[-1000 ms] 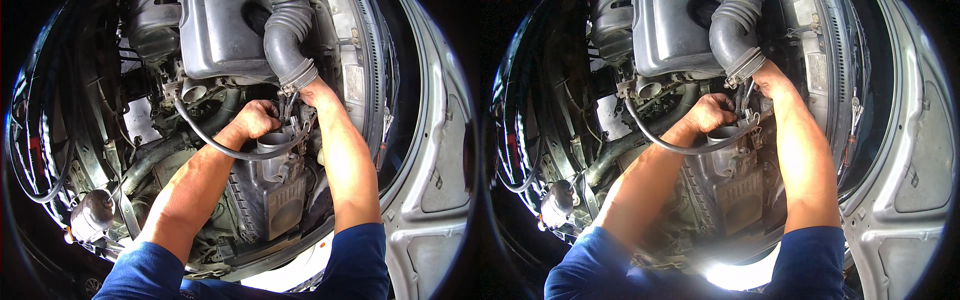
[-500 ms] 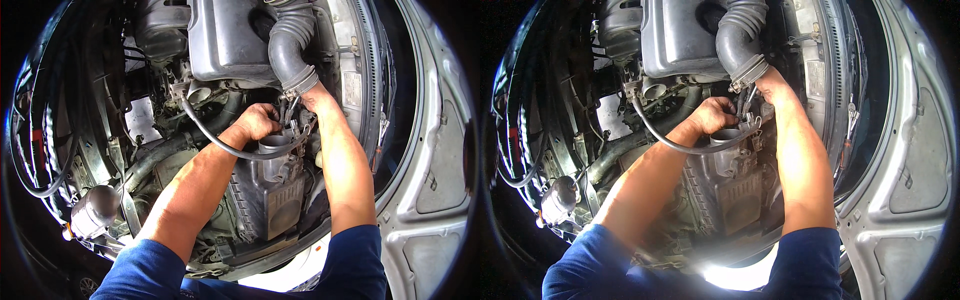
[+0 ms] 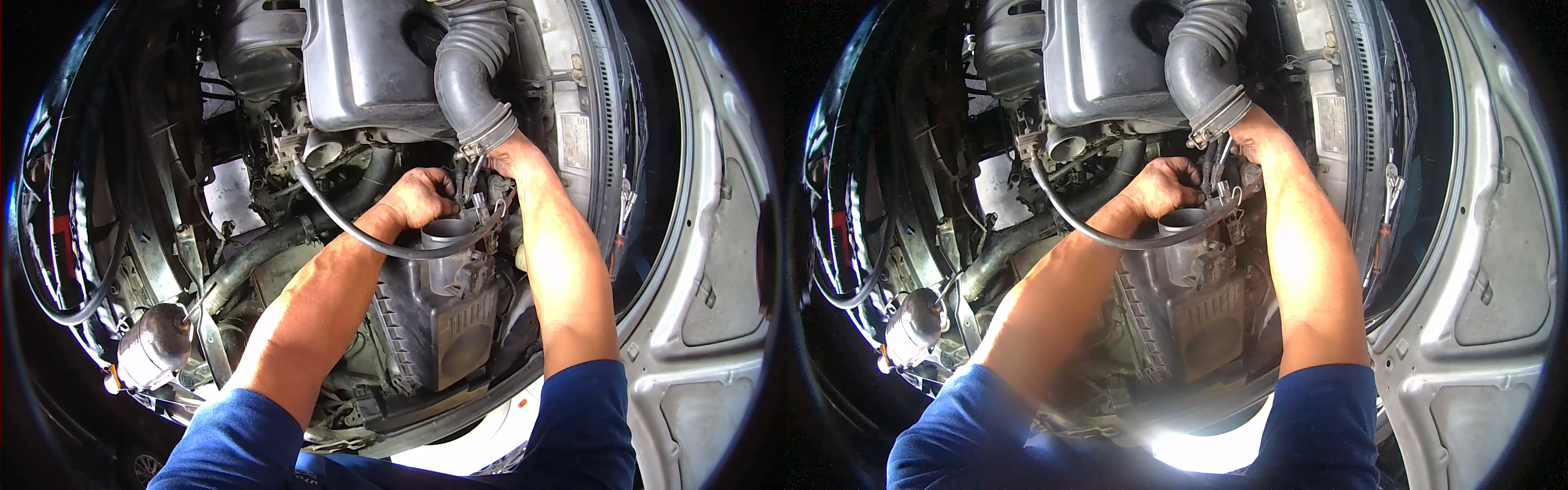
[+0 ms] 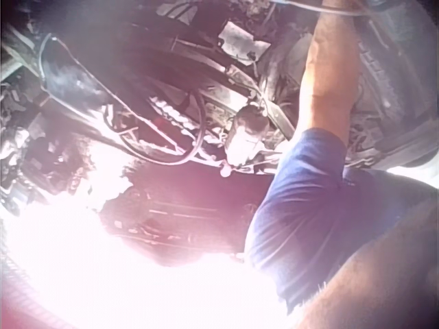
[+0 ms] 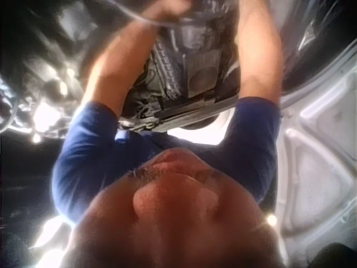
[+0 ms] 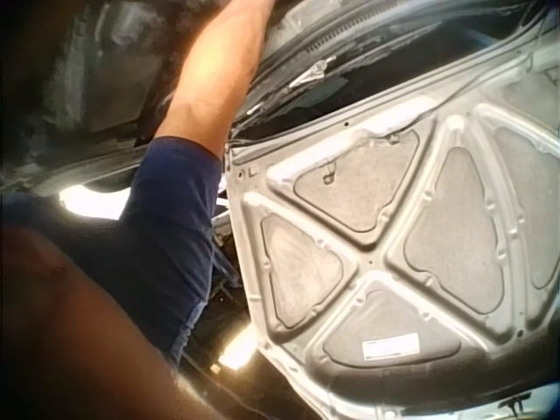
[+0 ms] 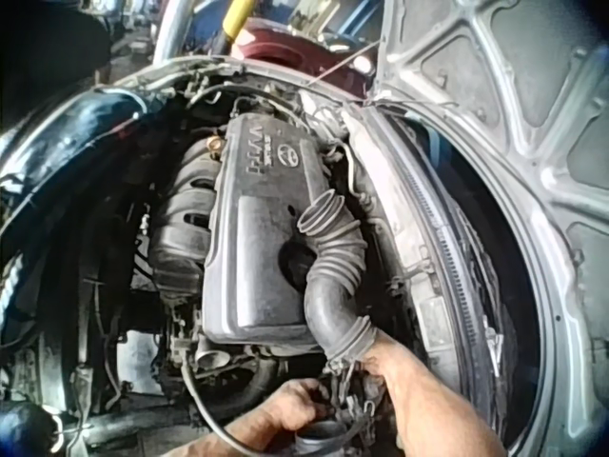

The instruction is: The person disconnects a hose from the engine components using pliers, removes the old hose, and then installs a new hose by connecting it to the same points.

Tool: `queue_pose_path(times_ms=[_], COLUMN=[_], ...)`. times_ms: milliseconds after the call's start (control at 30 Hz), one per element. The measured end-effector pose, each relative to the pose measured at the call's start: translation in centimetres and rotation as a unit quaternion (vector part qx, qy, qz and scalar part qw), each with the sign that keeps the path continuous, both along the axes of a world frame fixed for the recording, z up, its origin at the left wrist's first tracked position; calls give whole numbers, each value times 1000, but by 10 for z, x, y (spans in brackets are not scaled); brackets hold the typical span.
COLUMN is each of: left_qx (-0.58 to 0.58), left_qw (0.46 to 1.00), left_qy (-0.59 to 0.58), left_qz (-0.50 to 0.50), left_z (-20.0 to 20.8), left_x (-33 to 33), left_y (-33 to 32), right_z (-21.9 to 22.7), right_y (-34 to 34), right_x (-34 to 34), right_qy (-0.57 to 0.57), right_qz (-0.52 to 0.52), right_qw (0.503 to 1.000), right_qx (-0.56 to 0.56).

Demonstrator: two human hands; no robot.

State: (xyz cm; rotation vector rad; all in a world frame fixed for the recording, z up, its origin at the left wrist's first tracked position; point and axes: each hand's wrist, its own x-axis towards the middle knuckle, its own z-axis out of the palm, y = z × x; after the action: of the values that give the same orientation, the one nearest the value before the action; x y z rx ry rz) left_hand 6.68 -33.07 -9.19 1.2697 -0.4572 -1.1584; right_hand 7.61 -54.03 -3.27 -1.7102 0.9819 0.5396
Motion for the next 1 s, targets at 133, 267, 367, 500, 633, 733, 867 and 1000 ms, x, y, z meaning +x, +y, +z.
queue_pose_path(times_ms=[133,267,367,500,633,733,867,1000], left_qx=[10,26,14,10,32,15,53,44], left_qw=[1000,999,999,998,993,982,988,981], left_qy=[-8,-18,29,62,109,183,140,188], left_qz=[-7,-16,5,15,19,41,33,29], left_z=[1,1,1,1,0,-2,-5,-7], left_x=[1,1,-1,-2,-1,0,1,-3], left_y=[1,1,1,1,-3,-8,-12,-14], right_z=[8,11,11,13,17,15,10,12], right_y=[11,11,5,2,1,-1,-1,0], right_x=[-1,0,1,0,2,3,1,0], right_qy=[-19,-25,13,43,31,27,24,50], right_qz=[-37,-20,-28,-36,-75,-100,-107,-96], right_qw=[997,999,998,996,993,991,990,991], right_qx=[60,38,51,63,87,85,90,73])
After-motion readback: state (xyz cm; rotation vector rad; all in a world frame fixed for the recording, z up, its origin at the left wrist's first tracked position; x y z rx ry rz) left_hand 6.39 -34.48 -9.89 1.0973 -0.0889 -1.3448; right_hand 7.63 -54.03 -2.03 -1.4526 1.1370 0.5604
